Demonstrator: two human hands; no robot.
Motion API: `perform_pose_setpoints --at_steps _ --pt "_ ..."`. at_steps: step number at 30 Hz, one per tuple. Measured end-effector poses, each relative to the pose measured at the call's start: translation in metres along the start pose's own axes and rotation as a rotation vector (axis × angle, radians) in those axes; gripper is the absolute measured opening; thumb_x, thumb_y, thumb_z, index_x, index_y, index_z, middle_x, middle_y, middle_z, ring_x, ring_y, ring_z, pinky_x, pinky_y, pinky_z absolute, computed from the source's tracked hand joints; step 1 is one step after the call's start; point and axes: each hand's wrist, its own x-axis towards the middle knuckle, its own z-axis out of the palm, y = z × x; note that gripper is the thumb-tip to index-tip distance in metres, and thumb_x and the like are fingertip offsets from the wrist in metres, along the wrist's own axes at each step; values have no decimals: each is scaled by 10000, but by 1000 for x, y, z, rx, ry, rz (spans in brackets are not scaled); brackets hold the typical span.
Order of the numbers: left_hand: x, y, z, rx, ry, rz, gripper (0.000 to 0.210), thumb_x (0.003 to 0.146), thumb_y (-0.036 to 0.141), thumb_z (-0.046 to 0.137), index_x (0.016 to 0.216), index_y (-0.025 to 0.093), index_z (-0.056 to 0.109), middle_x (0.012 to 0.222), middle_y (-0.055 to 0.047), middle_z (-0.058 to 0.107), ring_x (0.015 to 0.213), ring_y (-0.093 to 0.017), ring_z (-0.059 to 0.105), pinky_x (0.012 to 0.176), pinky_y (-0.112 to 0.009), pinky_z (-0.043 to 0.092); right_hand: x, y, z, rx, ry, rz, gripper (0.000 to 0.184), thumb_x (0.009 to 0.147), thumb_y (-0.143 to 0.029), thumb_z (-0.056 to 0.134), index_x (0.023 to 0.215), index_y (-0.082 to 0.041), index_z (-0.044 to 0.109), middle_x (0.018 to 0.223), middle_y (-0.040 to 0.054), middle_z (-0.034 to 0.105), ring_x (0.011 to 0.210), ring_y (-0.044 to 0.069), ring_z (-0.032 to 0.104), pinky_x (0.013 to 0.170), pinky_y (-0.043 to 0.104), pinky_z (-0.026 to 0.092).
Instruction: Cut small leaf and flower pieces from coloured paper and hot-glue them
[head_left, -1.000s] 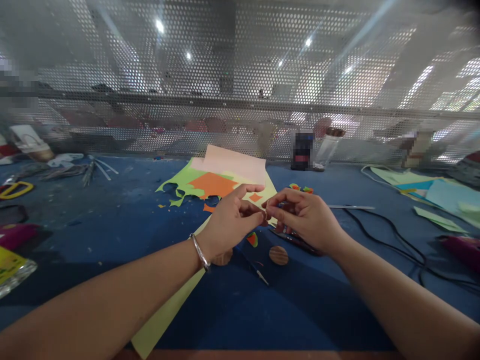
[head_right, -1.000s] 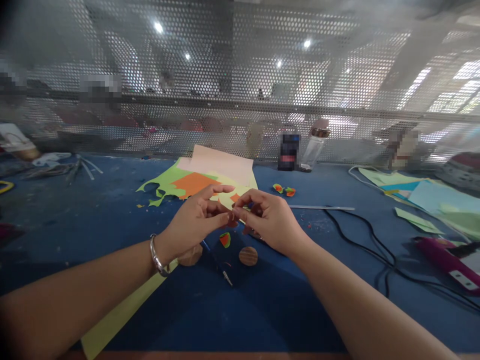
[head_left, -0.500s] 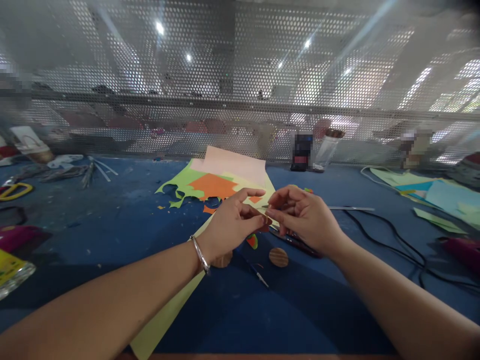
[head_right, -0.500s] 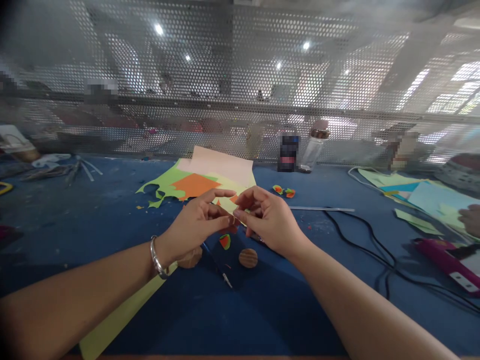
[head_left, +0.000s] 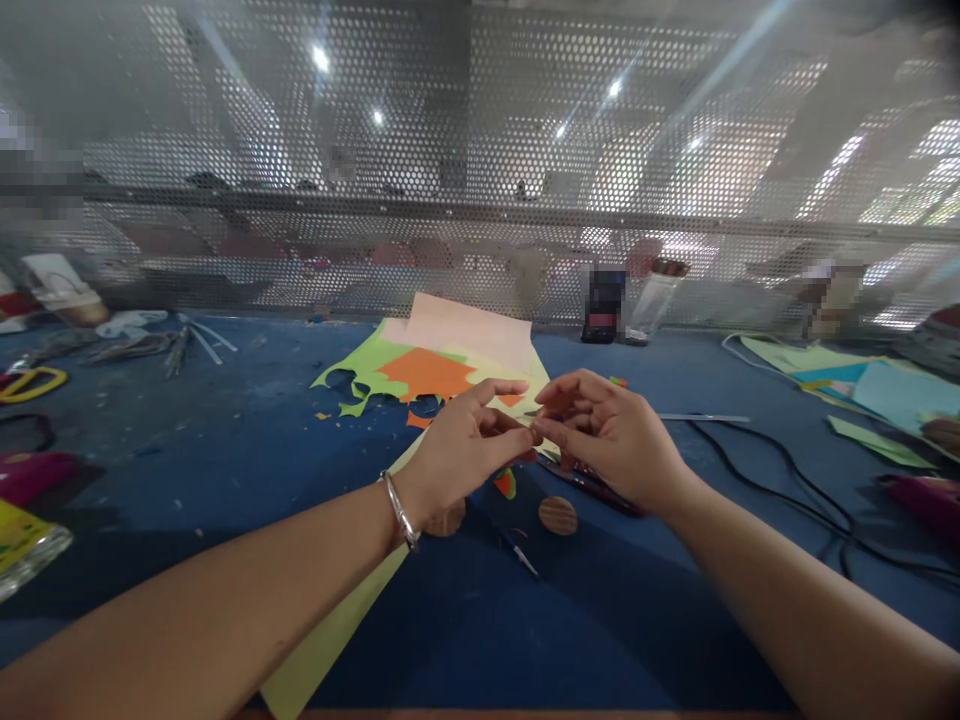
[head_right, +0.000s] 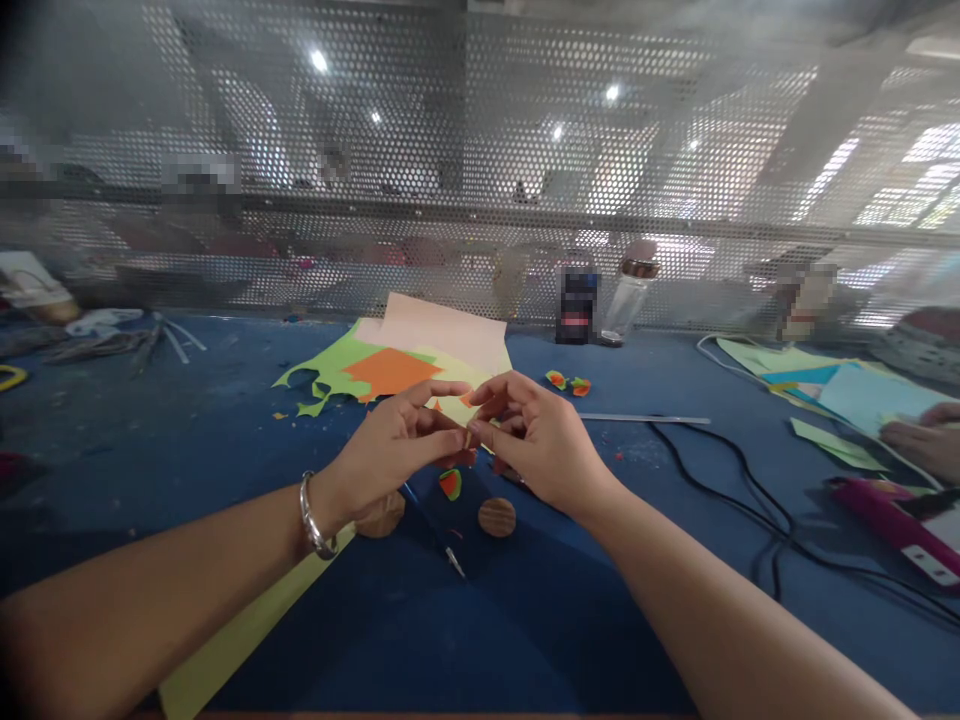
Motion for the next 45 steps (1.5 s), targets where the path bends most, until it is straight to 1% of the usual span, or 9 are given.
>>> perform_pose_setpoints --at_steps 4,10,13,21,25,29,33,40,45 --pt "-1 -3 -1 71 3 78 595 782 278 802 1320 213 556 908 -76 767 823 -234 751 744 -364 584 0 0 0 2 3 -15 213 866 -267 743 1034 -206 626 899 -5 649 523 74 612 458 214 550" --pt "-1 -5 -2 92 3 116 526 804 198 745 1296 232 565 839 -33 754 795 -215 751 772 -368 584 -1 2 -1 -33 15 -30 228 881 -307 740 1058 -212 632 922 5 648 552 95 635 463 237 567" --pt "0 -5 -3 73 -2 128 503 810 204 741 1281 230 566 835 -30 755 796 -208 753 782 -366 586 -2 1 0 -44 9 -39 231 889 -312 734 1073 -215 633 926 6 650 557 96 636 480 243 578" --pt "-1 -3 -2 81 3 130 435 834 247 743 1231 210 568 787 -22 743 788 -205 751 780 -359 587 -3 2 0 -47 -9 -63 231 900 -314 724 1096 -225 639 940 13 655 599 106 650 504 247 590" --pt "-1 -3 -2 98 -7 124 422 844 281 737 1228 214 575 787 -23 739 788 -207 747 773 -363 586 -3 2 0 -42 -3 -61 218 900 -307 725 1084 -224 641 927 10 663 580 100 640 501 242 584" --pt "-1 -3 -2 113 -1 130 464 813 246 754 1238 229 569 858 -32 747 810 -208 739 753 -354 577 -2 2 -1 -68 4 -66 209 905 -305 719 1086 -229 648 934 11 673 577 103 645 504 245 576" --pt "-3 -2 -1 147 7 133 483 793 211 757 1239 236 574 816 -12 733 782 -199 724 721 -333 563 -3 2 -1 -81 12 -62 212 905 -325 723 1080 -229 652 915 10 682 574 107 645 507 248 570" --pt "-3 0 -2 181 -13 136 417 846 257 706 1239 225 569 787 -16 731 776 -202 734 730 -338 569 -4 -1 -1 -78 12 -50 215 902 -325 724 1073 -221 647 872 9 687 574 117 645 516 257 571" --pt "-3 -1 -2 182 -39 154 403 865 255 687 1247 223 561 784 -12 729 769 -191 736 729 -324 567 -4 0 -1 -74 11 -42 226 905 -341 720 1077 -218 640 887 23 699 574 119 639 521 262 565"
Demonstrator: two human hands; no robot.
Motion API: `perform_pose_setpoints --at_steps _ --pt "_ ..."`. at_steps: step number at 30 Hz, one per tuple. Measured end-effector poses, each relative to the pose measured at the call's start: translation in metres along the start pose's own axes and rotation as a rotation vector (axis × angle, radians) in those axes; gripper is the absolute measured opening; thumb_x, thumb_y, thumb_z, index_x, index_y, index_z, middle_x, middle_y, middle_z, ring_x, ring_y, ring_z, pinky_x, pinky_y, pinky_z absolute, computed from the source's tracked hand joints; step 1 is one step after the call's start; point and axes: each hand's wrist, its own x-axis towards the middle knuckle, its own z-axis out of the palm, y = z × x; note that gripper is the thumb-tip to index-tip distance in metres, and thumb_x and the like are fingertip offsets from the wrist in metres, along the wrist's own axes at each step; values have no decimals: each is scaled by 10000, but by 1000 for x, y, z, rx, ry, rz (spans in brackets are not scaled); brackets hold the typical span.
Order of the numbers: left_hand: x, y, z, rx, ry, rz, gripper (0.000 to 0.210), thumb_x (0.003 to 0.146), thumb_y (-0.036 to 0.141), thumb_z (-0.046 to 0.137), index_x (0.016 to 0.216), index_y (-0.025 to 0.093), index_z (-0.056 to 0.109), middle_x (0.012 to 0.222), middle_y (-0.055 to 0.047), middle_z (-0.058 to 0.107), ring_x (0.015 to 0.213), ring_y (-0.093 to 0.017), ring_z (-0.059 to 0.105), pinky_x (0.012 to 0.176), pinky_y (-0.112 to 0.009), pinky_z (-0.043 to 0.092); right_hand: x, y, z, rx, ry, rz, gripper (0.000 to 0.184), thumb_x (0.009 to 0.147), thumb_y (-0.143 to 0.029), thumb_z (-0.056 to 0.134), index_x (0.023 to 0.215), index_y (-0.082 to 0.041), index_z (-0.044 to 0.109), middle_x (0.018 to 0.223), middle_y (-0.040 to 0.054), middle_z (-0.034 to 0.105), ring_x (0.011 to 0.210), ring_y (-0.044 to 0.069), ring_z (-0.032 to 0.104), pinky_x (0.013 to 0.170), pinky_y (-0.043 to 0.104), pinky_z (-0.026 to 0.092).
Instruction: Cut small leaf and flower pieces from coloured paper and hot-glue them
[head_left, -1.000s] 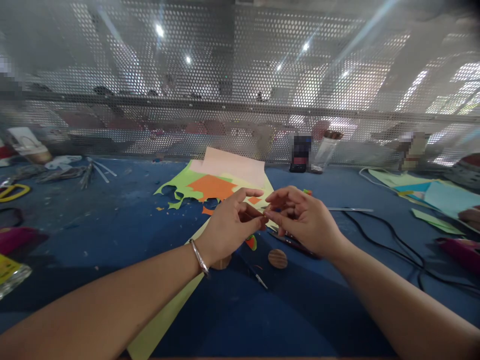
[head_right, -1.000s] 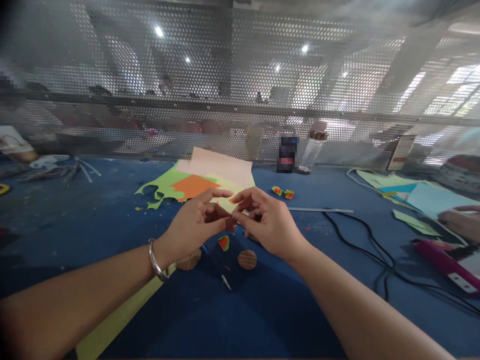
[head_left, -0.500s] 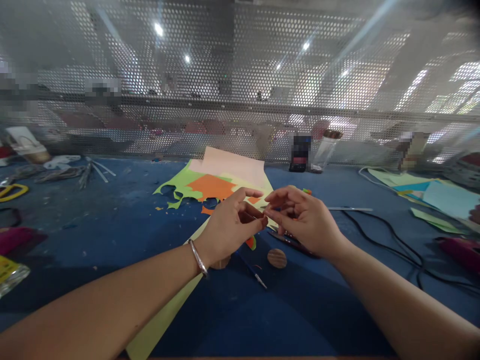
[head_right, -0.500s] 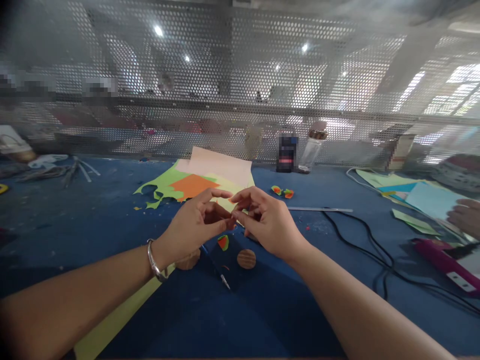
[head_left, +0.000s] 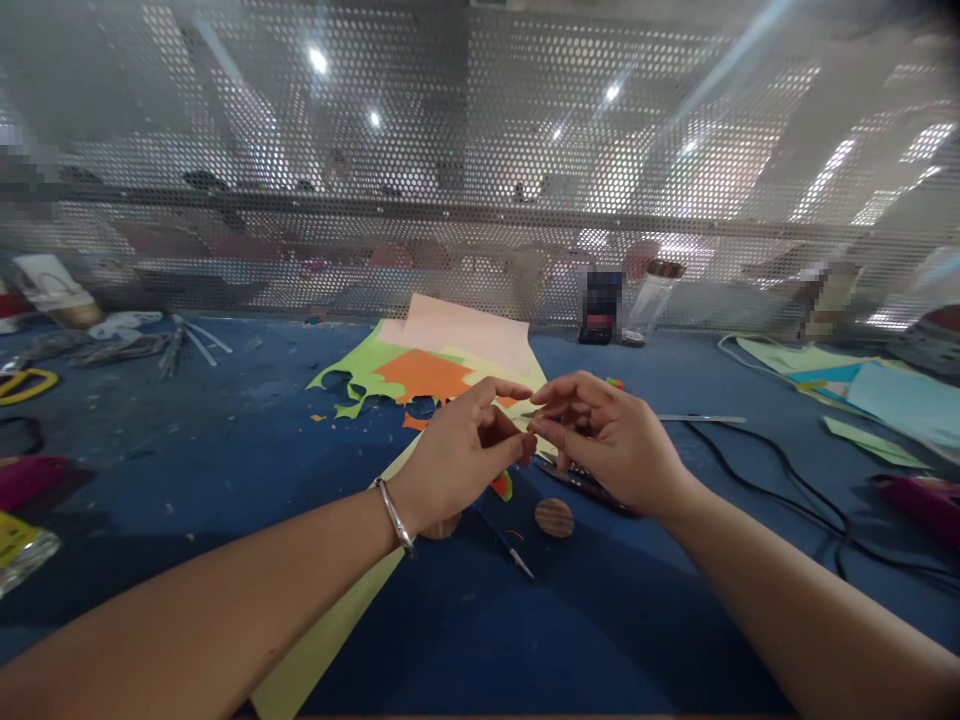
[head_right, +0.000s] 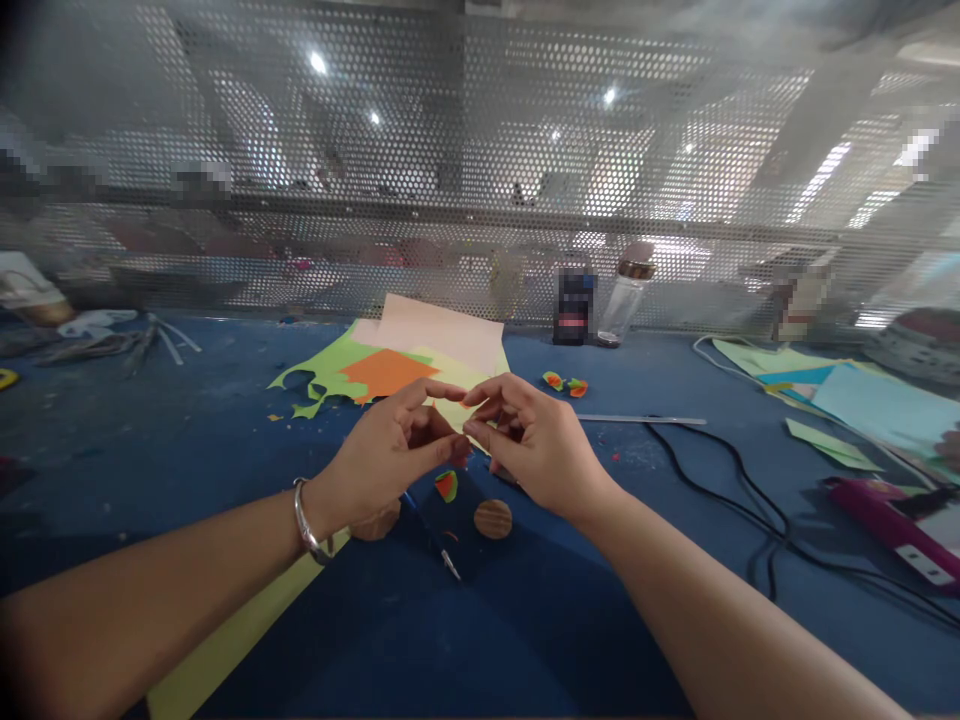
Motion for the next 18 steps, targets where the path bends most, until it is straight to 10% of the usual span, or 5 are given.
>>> perform_pose_setpoints --at_steps 18 --pt "1 -7 -2 48 -6 17 426 848 271 719 1244 231 568 827 -20 704 777 -188 704 690 -307 540 0 2 0 6 -21 8 214 926 -334 692 1100 -224 636 899 19 692 558 108 633 531 260 552"
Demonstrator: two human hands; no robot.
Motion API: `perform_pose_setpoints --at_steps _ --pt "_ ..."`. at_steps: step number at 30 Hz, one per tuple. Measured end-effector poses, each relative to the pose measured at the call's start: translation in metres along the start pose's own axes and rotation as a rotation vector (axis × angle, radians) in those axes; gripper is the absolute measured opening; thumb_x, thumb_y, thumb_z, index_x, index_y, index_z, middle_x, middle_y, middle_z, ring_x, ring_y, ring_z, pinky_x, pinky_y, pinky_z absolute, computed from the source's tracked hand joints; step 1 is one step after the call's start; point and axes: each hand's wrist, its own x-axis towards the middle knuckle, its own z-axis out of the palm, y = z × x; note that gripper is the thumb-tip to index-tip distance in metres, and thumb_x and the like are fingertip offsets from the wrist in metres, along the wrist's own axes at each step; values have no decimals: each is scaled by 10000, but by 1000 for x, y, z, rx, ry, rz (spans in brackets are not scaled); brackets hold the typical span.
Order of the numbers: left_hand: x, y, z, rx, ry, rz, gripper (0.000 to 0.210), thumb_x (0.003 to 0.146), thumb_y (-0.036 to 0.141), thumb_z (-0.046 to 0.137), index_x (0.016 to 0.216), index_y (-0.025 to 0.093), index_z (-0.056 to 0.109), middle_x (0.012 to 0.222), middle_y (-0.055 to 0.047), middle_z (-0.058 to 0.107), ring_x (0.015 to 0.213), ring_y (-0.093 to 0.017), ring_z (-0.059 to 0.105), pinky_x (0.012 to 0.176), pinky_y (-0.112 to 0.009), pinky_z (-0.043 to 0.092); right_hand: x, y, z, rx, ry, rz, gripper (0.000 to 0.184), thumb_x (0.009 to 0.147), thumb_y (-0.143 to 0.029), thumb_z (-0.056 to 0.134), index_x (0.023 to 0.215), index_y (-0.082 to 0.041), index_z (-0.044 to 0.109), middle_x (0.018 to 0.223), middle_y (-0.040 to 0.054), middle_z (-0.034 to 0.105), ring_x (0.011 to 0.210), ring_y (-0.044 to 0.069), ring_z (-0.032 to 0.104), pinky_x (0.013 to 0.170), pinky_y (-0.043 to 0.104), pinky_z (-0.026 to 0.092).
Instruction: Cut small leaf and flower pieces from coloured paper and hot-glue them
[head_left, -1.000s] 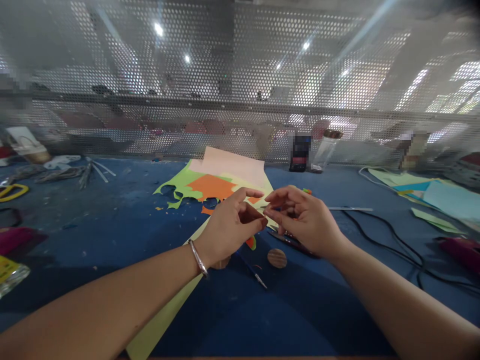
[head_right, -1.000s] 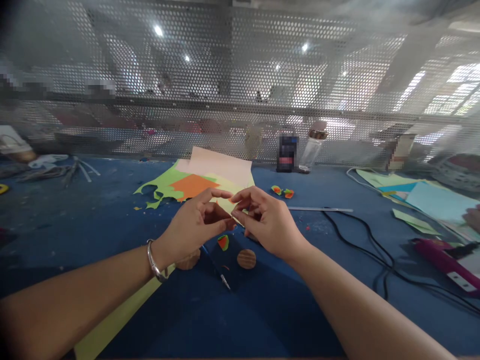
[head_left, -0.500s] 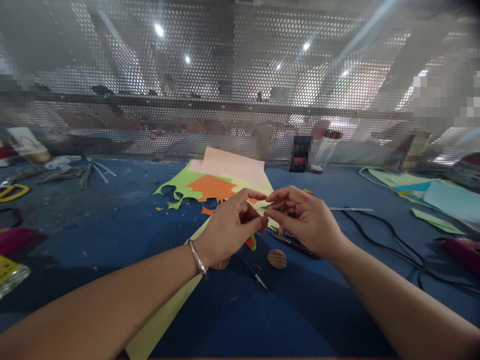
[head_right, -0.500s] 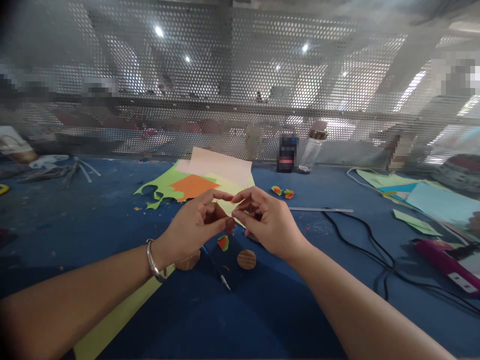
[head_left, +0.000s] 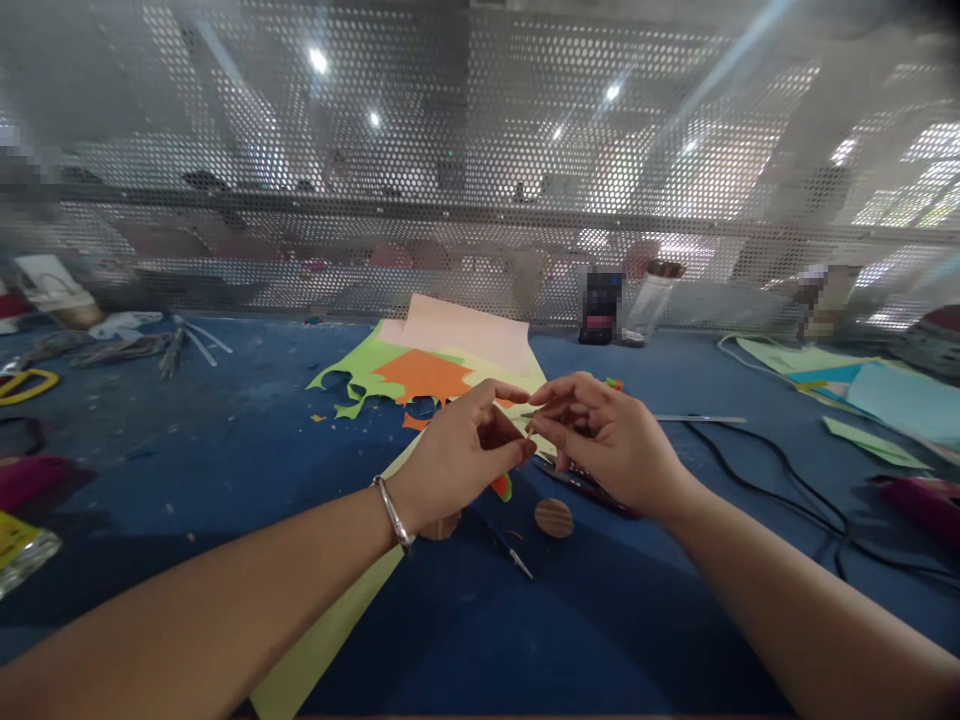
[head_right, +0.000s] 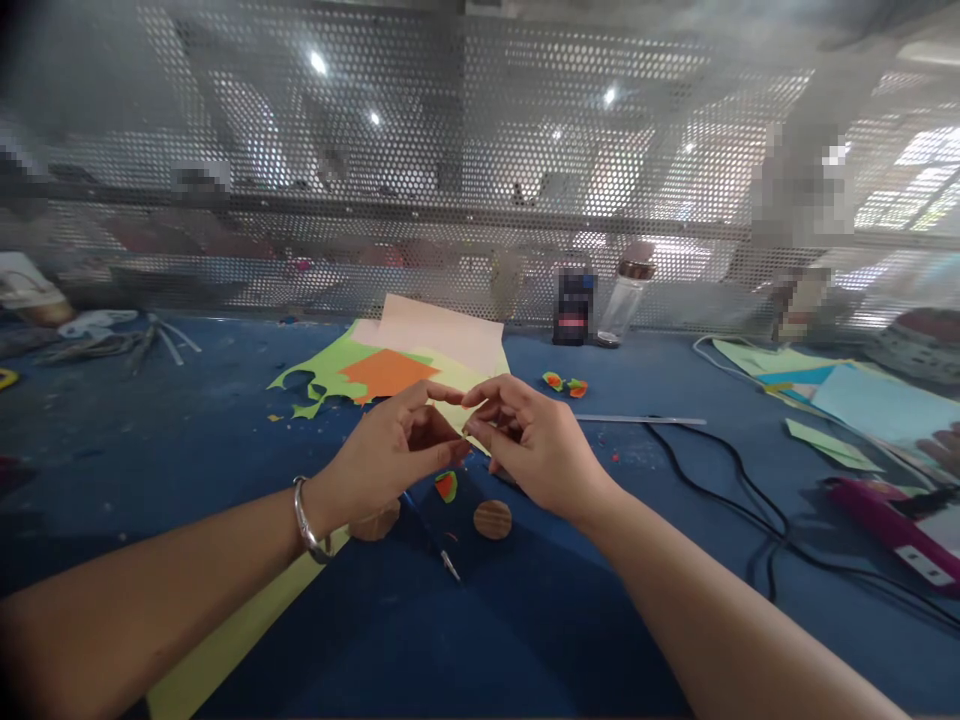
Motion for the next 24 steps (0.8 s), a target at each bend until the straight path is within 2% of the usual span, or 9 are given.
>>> perform_pose_setpoints --at_steps 6,14,19,21,24 --pt "1 1 2 -16 33 -12 419 841 265 717 1231 222 570 932 -54 719 828 -184 695 689 -296 540 1 0 -1 -11 -6 1 213 922 -337 693 1099 -231 637 903 17 699 563 115 644 538 267 564" --pt "4 0 0 -84 -11 -54 390 818 285 750 1169 210 596 752 8 662 678 -147 645 633 -271 514 0 -1 0 -6 -22 5 228 915 -334 701 1108 -231 636 885 16 717 559 122 649 551 277 561" --pt "4 2 0 -150 -51 -132 400 809 262 764 1161 197 587 728 17 652 631 -134 620 616 -276 527 1 -1 -2 -20 8 17 220 914 -350 699 1082 -223 634 871 15 710 552 117 642 546 265 539" --pt "6 4 -2 -156 5 -145 374 805 236 764 1135 176 597 728 14 652 618 -122 611 609 -262 521 2 -1 -3 -41 49 26 234 907 -366 701 1069 -214 629 853 17 703 542 119 633 541 268 527" --pt "10 6 -8 -138 197 -87 310 809 234 763 1075 168 617 752 17 646 585 -94 592 591 -235 505 2 0 -3 -161 76 2 211 914 -375 678 1036 -207 641 792 11 677 552 125 601 532 262 480"
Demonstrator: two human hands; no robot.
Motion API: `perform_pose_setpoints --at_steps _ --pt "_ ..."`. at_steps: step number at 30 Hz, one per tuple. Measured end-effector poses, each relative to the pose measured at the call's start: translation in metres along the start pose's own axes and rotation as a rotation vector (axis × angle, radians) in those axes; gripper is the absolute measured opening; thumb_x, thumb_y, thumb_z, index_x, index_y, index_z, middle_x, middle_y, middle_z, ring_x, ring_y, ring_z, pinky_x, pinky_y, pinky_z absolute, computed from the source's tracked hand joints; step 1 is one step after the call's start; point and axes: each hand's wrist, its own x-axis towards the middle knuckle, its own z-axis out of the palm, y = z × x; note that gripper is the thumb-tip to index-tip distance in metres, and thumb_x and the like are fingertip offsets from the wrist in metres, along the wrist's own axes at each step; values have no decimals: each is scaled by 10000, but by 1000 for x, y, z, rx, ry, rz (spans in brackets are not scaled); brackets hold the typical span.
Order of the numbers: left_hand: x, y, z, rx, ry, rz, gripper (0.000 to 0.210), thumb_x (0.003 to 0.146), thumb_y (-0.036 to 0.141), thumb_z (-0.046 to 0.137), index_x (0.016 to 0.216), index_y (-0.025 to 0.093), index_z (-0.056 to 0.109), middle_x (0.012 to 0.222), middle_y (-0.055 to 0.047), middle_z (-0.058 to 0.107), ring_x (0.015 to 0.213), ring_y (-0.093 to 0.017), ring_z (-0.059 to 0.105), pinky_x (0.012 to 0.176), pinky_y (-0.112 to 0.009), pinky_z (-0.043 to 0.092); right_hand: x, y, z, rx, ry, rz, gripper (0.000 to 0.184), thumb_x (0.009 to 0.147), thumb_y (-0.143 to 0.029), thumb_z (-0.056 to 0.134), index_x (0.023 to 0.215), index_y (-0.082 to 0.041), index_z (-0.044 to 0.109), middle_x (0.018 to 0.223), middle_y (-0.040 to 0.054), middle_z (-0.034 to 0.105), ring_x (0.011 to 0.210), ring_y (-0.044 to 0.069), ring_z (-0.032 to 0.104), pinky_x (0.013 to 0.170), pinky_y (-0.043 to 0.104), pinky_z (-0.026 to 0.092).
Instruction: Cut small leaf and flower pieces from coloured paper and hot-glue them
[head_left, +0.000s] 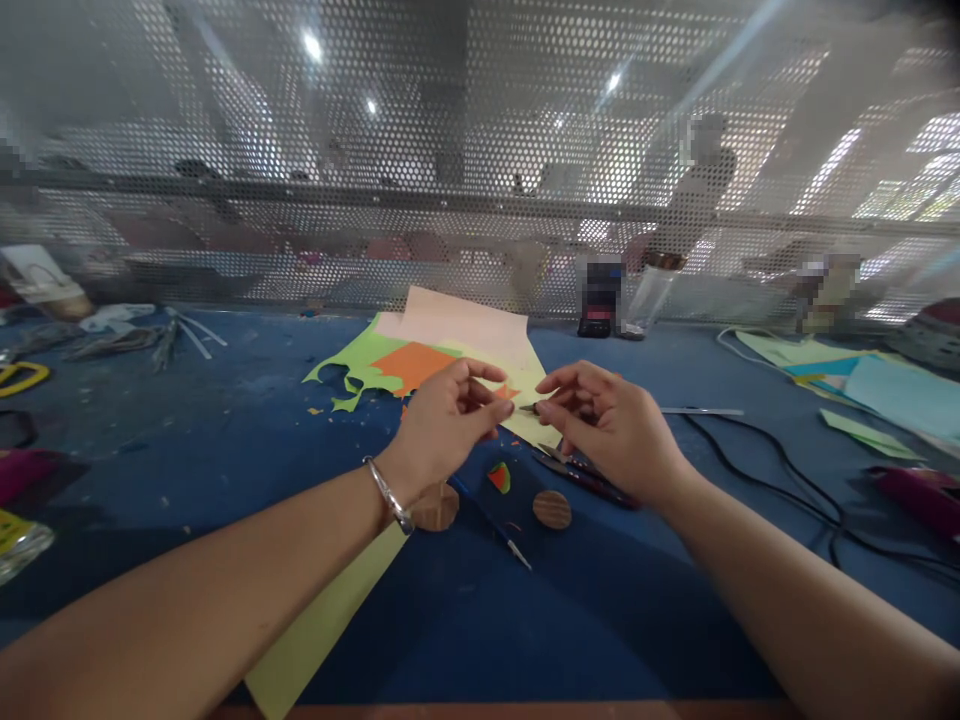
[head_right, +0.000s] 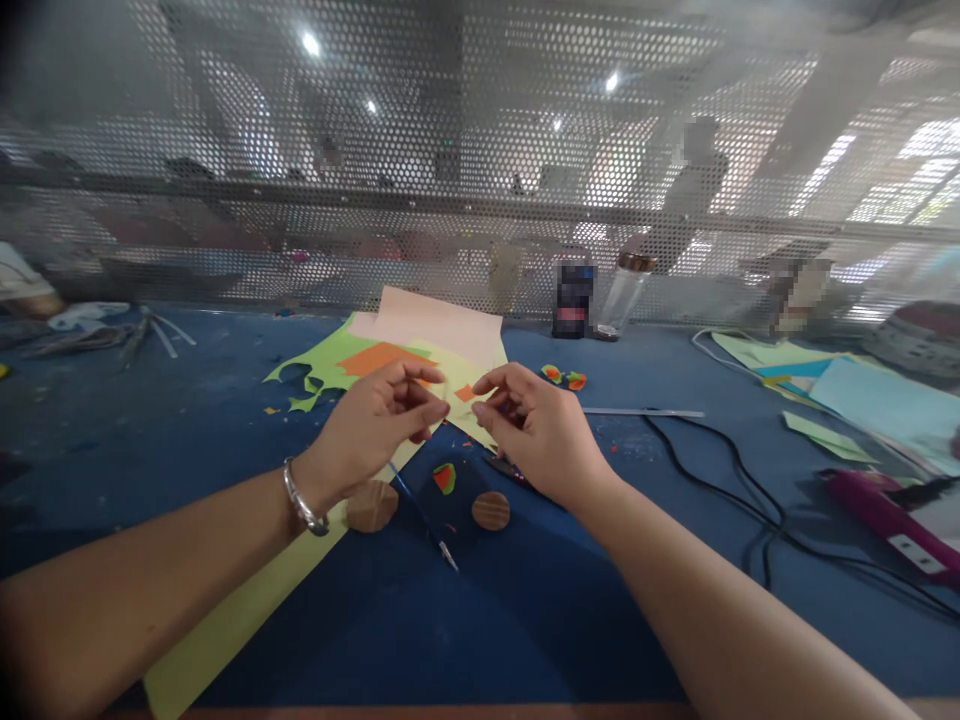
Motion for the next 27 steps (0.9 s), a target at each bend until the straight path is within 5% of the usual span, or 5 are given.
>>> perform_pose_setpoints --at_steps 5,13,19,27 --pt "8 -4 -8 -39 230 128 241 805 263 784 991 177 659 780 7 650 615 -91 597 583 -218 504 -6 -11 8 -350 -274 -115 130 917 -290 640 824 -208 678 690 -8 645 601 126 539 563 251 368" --pt "9 -6 -7 -56 277 205 182 819 297 789 928 177 707 836 -16 699 611 -80 565 542 -199 489 -21 -23 26 -636 -627 -170 272 858 -435 713 756 -197 631 685 -4 653 598 129 484 547 272 211" --pt "7 -7 -8 2 253 221 203 822 326 792 948 183 721 823 -20 713 589 -88 583 519 -209 487 -22 -22 29 -638 -632 -80 68 790 -244 624 738 -203 640 662 0 657 591 134 505 529 269 223" --pt "9 -9 -8 -12 267 242 198 818 315 799 944 180 732 815 -21 719 569 -75 580 509 -191 484 -21 -25 27 -673 -622 -71 92 760 -252 579 742 -206 656 683 13 686 588 141 523 522 272 222"
